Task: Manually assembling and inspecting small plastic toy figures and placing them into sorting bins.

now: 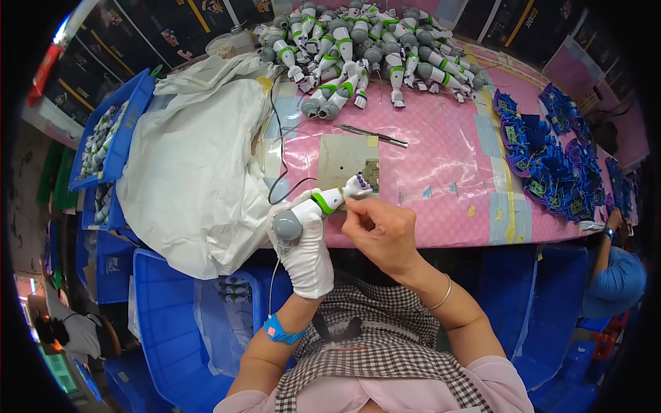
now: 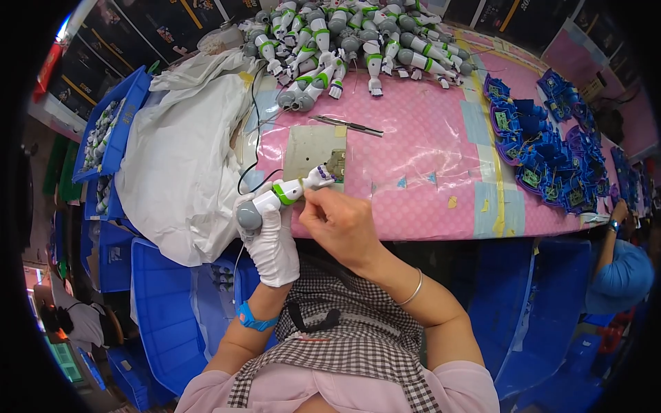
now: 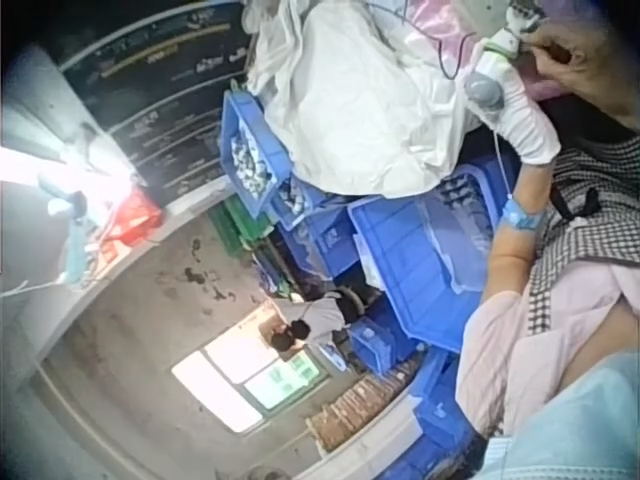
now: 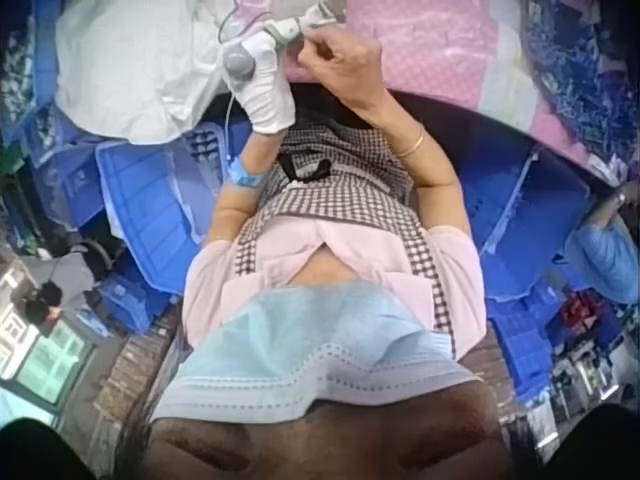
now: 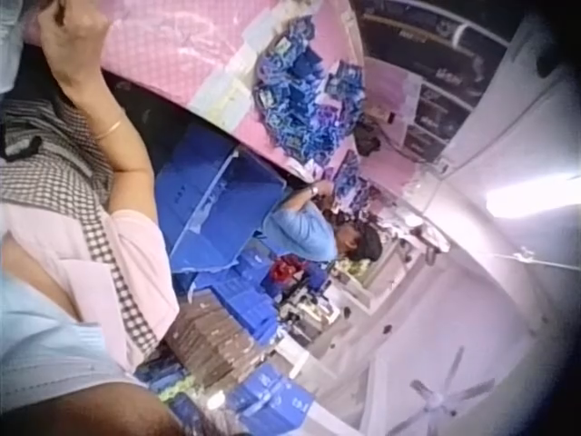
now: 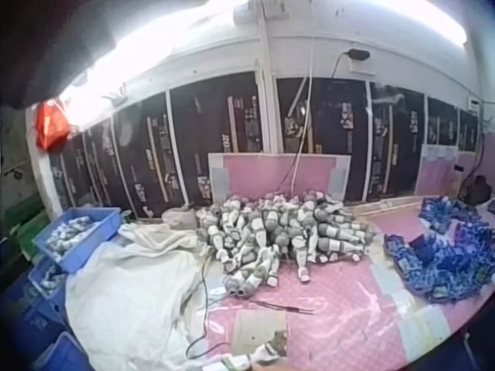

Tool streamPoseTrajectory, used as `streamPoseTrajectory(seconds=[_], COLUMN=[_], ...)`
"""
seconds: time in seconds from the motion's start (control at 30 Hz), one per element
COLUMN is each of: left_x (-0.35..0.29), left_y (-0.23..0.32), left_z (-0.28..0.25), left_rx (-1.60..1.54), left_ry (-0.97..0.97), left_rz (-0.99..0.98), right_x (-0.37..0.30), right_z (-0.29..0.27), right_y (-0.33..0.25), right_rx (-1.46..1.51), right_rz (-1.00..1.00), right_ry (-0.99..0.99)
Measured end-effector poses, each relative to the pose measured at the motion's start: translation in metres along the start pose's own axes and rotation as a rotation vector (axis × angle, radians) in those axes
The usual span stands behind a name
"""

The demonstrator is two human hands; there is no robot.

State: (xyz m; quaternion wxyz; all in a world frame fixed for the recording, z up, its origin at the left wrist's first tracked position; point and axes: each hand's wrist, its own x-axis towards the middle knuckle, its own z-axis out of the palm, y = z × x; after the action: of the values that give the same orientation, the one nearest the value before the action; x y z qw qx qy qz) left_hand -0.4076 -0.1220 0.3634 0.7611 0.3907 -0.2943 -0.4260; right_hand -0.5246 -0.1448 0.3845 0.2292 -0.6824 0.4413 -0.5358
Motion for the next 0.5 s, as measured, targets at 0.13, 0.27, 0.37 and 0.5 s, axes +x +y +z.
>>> streamPoseTrajectory(seconds=[0.13,0.27,0.37,0.5], left_x=[-0.001,-0.002,-0.002,-0.001], left_y=[0.003,0.002,0.004,0.002], left_z=[0.004,0.004,0.007,0.001], left_rx=[-0.008,-0.024,-0.035,-0.009], left_ry=[0.018,0.04,0.037,0.01], left_rz=[-0.007,-0.023,-0.03,-0.021], right_x=[0.0,-0.001,-0.002,-0.001], right_z=[0.0,-0.001,0.0,-0.001], right_y=[0.001,-0.006,0.005,0.004], right_rx=[0.007,-0.016,0.041,0.038], right_rz=[-0.021,-0.045,0.019,0.015], right_ry=[-0.02,-0.024,-0.021,-0.019])
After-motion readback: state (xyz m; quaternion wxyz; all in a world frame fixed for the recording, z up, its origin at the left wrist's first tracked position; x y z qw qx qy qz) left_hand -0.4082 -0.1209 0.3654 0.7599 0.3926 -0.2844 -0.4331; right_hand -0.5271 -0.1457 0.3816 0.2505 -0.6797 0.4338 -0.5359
